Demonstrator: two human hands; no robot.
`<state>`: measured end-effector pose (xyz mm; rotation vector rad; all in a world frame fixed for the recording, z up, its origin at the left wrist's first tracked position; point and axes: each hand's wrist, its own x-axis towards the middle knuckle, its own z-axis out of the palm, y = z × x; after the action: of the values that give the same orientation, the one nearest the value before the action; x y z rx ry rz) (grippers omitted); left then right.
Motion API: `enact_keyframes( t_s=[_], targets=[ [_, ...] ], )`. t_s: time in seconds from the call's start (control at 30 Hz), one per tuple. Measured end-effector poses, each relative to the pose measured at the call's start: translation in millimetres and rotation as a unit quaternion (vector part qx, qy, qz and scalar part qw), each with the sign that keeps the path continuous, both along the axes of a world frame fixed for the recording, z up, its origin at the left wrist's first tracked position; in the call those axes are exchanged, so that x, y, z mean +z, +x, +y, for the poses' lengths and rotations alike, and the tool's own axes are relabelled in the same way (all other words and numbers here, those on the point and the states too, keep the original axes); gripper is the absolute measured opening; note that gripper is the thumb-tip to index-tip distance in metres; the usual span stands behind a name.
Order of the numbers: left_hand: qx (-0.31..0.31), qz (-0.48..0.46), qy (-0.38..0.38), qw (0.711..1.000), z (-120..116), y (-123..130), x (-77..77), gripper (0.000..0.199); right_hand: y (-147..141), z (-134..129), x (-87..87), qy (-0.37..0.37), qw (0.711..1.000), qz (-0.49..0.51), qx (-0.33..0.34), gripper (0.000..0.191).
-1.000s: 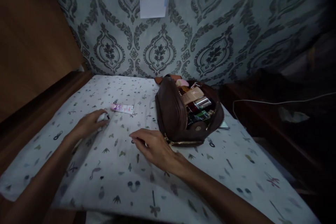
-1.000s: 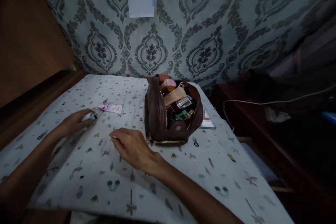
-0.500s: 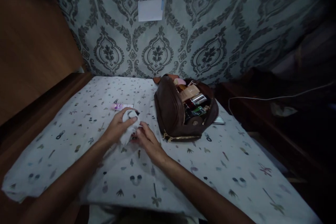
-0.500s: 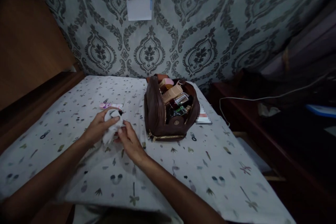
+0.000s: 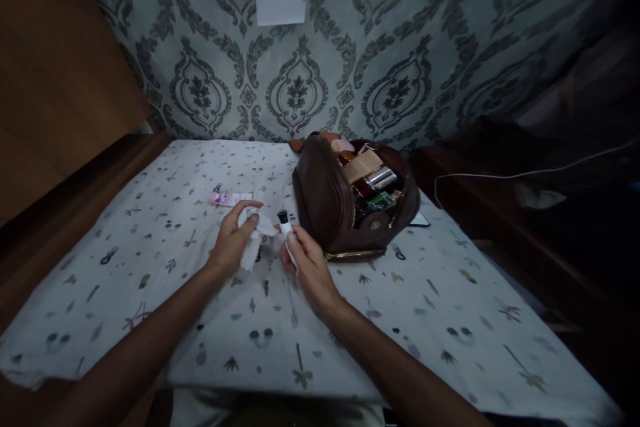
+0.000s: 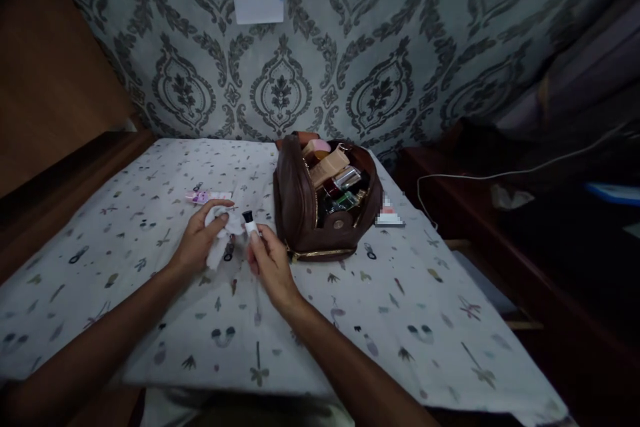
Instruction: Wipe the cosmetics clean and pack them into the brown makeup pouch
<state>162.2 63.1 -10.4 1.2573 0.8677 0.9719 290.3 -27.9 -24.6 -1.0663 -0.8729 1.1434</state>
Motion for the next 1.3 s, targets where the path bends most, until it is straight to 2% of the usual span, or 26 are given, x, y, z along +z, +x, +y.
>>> enact_keyframes(
  t_s=[0.07, 0.13, 0.27, 0.37, 0.43, 0.53, 0.6, 0.7, 0.8, 0.9, 0.97, 1.07, 1.2, 1.3],
  targets=[
    [0.015, -0.022, -0.015, 1.0, -1, -2, 0.5, 0.044, -2, 0, 0.5, -0.019, 0.999, -0.002, 0.051, 0.043],
    [0.0, -0.026, -0.001, 1.0, -4, -4, 1.5, 0.045, -4, 0, -0.8, -0.04, 0.995, -0.002, 0.092, 0.044],
    [-0.111, 0.029, 0.111, 0.987, -13, -8, 3.2, 0.051, -3, 2, -4.6, -0.082, 0.989, 0.055, 0.111, 0.049],
    [-0.176, 0.071, 0.193, 0.963, -12, -11, 4.2, 0.053, 3, 1, -4.7, -0.107, 0.981, 0.107, 0.117, 0.05],
    [-0.198, 0.095, 0.246, 0.944, -9, -13, 4.9, 0.05, 6, 0, -4.1, -0.113, 0.979, 0.116, 0.124, 0.049],
    [-0.189, 0.136, 0.304, 0.924, -4, -15, 7.7, 0.042, 7, 0, -3.8, -0.099, 0.984, 0.075, 0.127, 0.045],
    [-0.183, 0.162, 0.315, 0.917, -2, -16, 11.7, 0.036, 8, -1, -3.7, -0.069, 0.99, 0.007, 0.121, 0.041],
    [-0.201, 0.179, 0.28, 0.921, -2, -17, 18.2, 0.031, 11, -3, -2.2, 0.022, 0.981, -0.166, 0.096, 0.034],
    [-0.206, 0.147, 0.185, 0.949, -4, -16, 19.5, 0.033, 15, -6, -1.0, 0.109, 0.935, -0.334, 0.053, 0.024],
    [-0.204, 0.072, 0.081, 0.973, -7, -13, 15.8, 0.033, 16, -8, -2.5, 0.156, 0.896, -0.414, 0.015, 0.018],
    [-0.194, 0.015, 0.012, 0.981, -9, -10, 14.4, 0.036, 16, -9, -4.3, 0.175, 0.885, -0.432, -0.003, 0.016],
    [-0.179, -0.047, -0.068, 0.98, -12, -5, 17.6, 0.04, 15, -10, -5.4, 0.183, 0.886, -0.426, -0.018, 0.017],
    [-0.161, -0.089, -0.098, 0.978, -13, -2, 23.0, 0.039, 13, -11, -2.5, 0.162, 0.909, -0.384, -0.017, 0.019],
    [-0.15, -0.104, -0.113, 0.977, -12, -2, 19.1, 0.039, 11, -10, -0.3, 0.131, 0.934, -0.331, -0.014, 0.021]
  ],
)
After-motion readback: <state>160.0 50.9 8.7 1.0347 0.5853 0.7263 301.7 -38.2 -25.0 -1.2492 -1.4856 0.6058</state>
